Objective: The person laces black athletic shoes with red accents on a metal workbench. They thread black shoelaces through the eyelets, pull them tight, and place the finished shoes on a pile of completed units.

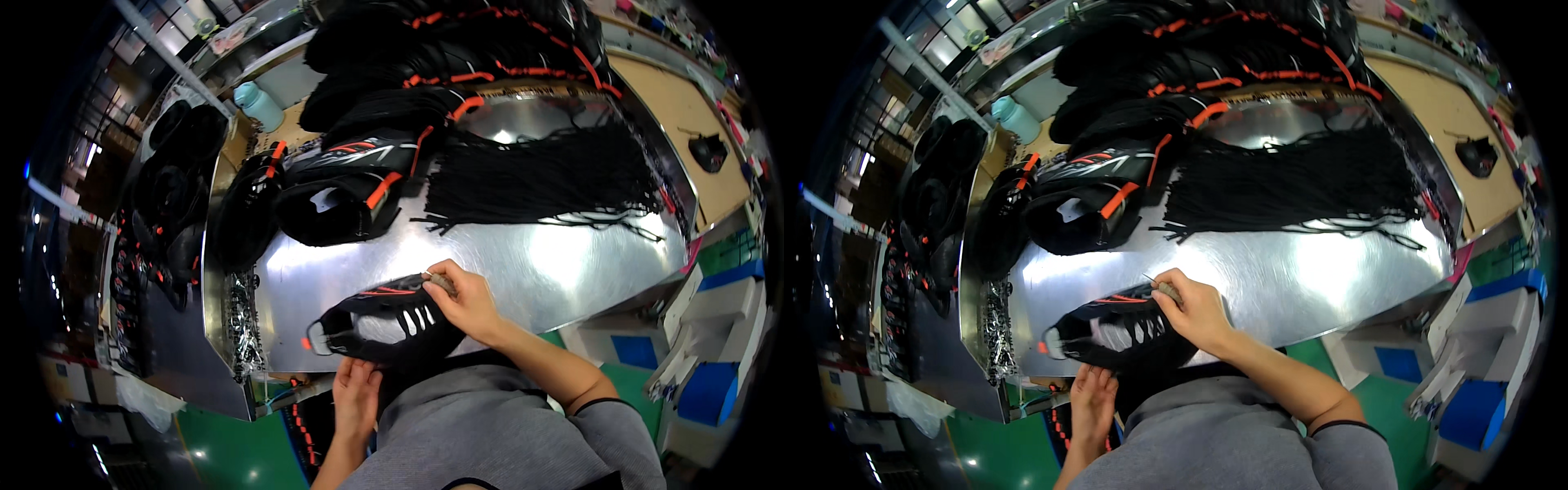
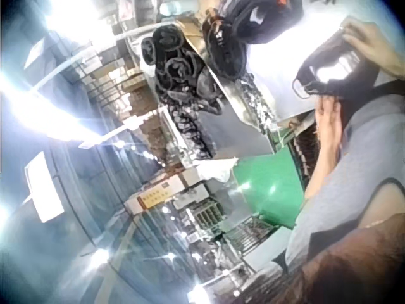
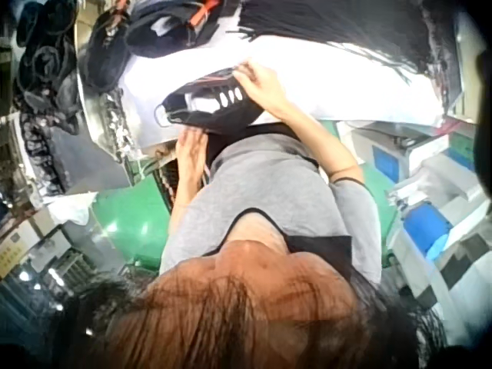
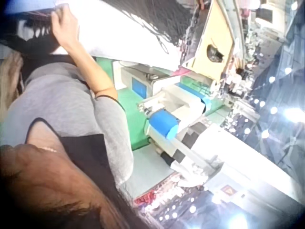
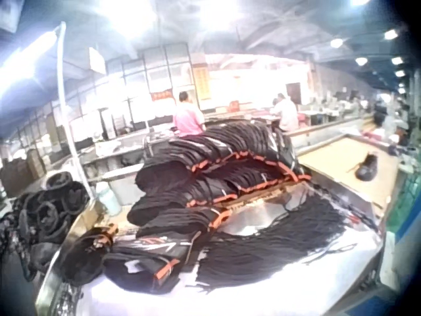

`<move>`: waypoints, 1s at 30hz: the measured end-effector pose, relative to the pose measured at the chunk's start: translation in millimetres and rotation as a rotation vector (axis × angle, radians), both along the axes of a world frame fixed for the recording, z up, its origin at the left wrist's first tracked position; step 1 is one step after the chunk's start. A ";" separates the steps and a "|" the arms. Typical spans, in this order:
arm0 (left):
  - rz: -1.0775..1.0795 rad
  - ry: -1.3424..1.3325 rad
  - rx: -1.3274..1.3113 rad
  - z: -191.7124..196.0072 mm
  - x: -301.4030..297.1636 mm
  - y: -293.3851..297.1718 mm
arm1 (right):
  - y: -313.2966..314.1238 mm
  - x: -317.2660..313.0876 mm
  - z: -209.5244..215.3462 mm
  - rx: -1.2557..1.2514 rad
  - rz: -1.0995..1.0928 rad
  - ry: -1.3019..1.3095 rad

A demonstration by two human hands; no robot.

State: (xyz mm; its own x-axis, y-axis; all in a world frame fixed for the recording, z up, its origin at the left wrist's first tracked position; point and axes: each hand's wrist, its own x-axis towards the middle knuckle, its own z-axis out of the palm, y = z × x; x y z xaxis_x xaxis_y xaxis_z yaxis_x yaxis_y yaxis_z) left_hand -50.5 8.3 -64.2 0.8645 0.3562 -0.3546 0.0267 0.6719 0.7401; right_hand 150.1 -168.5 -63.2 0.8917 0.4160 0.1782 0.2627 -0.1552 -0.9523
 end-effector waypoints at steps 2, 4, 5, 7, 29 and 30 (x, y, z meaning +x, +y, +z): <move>-0.083 -0.104 -0.164 6.4 -0.8 19.6 | 11.9 -3.0 13.4 0.075 0.093 0.256; -0.095 -0.220 -0.046 37.8 11.6 32.9 | 24.7 -6.4 16.9 0.117 0.168 0.367; -0.072 -0.249 0.088 56.1 19.8 43.7 | 26.3 -3.0 18.0 0.093 0.157 0.321; -0.012 -0.177 0.423 94.3 32.8 73.9 | 31.9 4.2 17.7 0.046 0.143 0.232; 0.283 0.053 1.581 -28.8 244.0 224.3 | -30.8 139.4 0.4 -0.451 -0.377 -0.526; 0.251 0.099 1.521 -27.0 239.6 217.4 | -31.1 138.8 2.7 -0.434 -0.379 -0.539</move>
